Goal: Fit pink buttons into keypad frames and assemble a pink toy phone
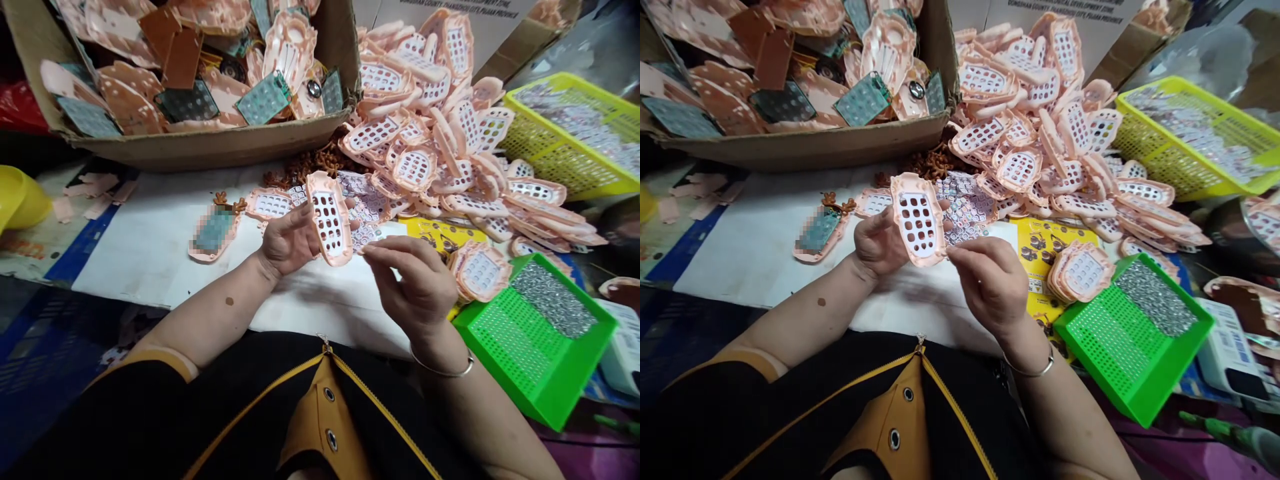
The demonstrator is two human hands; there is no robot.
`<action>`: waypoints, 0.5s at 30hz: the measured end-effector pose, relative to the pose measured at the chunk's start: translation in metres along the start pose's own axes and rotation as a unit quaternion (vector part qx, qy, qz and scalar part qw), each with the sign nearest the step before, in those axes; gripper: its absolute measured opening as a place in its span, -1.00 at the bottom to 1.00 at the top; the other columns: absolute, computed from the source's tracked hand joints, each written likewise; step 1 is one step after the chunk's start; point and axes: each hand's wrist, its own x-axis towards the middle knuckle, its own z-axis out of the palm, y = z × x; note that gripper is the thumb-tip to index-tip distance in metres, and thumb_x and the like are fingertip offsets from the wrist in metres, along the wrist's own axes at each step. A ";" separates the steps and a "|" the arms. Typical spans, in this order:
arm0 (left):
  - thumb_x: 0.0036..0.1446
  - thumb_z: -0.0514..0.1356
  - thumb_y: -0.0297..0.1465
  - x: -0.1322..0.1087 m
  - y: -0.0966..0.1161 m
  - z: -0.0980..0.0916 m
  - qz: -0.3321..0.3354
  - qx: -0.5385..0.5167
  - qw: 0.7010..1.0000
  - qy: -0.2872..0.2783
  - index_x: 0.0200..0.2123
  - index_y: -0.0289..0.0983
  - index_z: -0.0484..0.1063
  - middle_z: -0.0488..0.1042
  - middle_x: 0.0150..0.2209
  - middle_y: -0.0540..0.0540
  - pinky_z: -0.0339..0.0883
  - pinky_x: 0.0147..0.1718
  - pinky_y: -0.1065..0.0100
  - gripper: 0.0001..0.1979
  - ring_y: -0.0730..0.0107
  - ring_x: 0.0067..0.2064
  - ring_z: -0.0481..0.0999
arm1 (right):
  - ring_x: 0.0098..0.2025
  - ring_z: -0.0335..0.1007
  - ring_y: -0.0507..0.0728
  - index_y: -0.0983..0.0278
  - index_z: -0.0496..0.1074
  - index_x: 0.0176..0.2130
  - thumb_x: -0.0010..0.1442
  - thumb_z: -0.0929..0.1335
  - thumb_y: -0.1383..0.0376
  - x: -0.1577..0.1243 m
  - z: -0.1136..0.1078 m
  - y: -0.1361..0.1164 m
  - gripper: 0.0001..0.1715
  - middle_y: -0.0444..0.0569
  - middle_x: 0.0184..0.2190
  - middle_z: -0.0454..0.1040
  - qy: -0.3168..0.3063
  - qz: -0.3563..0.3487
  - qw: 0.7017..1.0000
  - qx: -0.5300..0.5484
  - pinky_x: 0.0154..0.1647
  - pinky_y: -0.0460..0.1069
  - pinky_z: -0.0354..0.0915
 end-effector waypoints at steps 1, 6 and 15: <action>0.03 0.25 -0.18 0.000 -0.001 0.000 -0.007 0.004 1.000 -0.007 0.14 -0.29 0.34 0.45 0.18 -0.29 0.31 0.14 -0.20 -0.39 -0.27 0.27 0.34 | -0.26 0.51 0.10 0.06 0.54 -0.12 0.25 0.37 0.42 0.005 0.002 -0.003 -0.71 -0.07 -0.28 0.59 -0.013 -0.017 1.000 0.002 -0.24 0.04 0.43; -0.06 0.32 -0.18 -0.001 -0.002 -0.001 -0.017 0.023 0.999 -0.014 0.11 -0.30 0.35 0.45 0.17 -0.31 0.31 0.15 -0.20 -0.34 -0.30 0.26 0.35 | -0.24 0.49 0.09 0.11 0.52 -0.06 0.27 0.32 0.45 0.013 0.011 -0.006 -0.67 -0.06 -0.25 0.60 -0.052 -0.069 0.996 0.015 -0.17 0.04 0.40; -0.06 0.32 -0.14 0.001 -0.006 -0.003 -0.042 0.003 0.999 -0.013 -0.03 -0.34 0.44 0.45 0.17 -0.33 0.30 0.15 -0.22 -0.44 -0.33 0.29 0.30 | -0.03 0.45 0.23 0.28 0.35 0.14 0.29 0.36 0.10 0.002 0.004 -0.001 -0.49 0.15 -0.07 0.56 -0.124 -0.169 0.974 -0.089 0.04 0.15 0.36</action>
